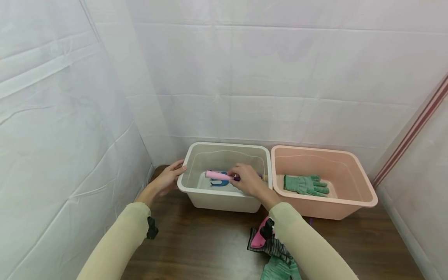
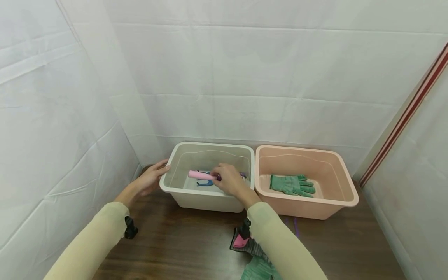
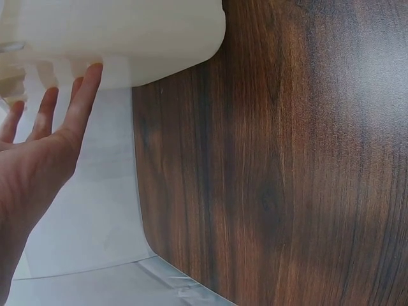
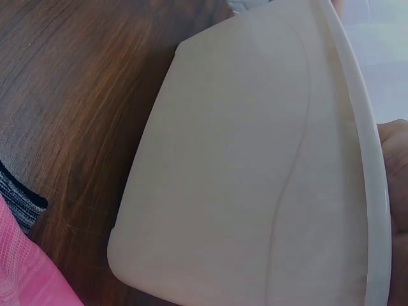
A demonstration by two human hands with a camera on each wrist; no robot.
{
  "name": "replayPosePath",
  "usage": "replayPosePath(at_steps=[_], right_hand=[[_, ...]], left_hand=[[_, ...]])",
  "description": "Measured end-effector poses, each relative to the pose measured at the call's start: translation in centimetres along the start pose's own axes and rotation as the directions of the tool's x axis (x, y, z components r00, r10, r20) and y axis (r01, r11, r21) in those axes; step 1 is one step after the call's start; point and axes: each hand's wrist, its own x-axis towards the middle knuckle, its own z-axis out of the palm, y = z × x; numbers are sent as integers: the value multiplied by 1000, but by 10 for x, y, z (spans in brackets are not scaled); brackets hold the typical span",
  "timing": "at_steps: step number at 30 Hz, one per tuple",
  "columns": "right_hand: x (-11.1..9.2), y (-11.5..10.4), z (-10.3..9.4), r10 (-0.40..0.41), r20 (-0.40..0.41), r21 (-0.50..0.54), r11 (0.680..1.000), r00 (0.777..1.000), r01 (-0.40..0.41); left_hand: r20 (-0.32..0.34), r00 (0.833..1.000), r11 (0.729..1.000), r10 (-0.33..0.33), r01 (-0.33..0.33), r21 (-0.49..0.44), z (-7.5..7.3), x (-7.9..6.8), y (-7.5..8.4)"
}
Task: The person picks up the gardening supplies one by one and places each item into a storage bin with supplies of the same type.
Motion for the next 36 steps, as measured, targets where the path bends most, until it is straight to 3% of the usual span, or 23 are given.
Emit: replayPosePath(at_steps=[14,21,36], right_hand=[[-1,-5,-2,-4,2,-7,1000,1000,4],[1,-5,-5,-11,0,-27,1000,1000,11],[0,-2,-1,29,30,-11,1000,999,-28]], left_hand=[[-7,1000,1000,-7,7,22,-2,0,1],[-2,1000,1000,-1,1,-11,-2,4,1],[-2,1000,1000,-11,11,-12,-1,0,0]])
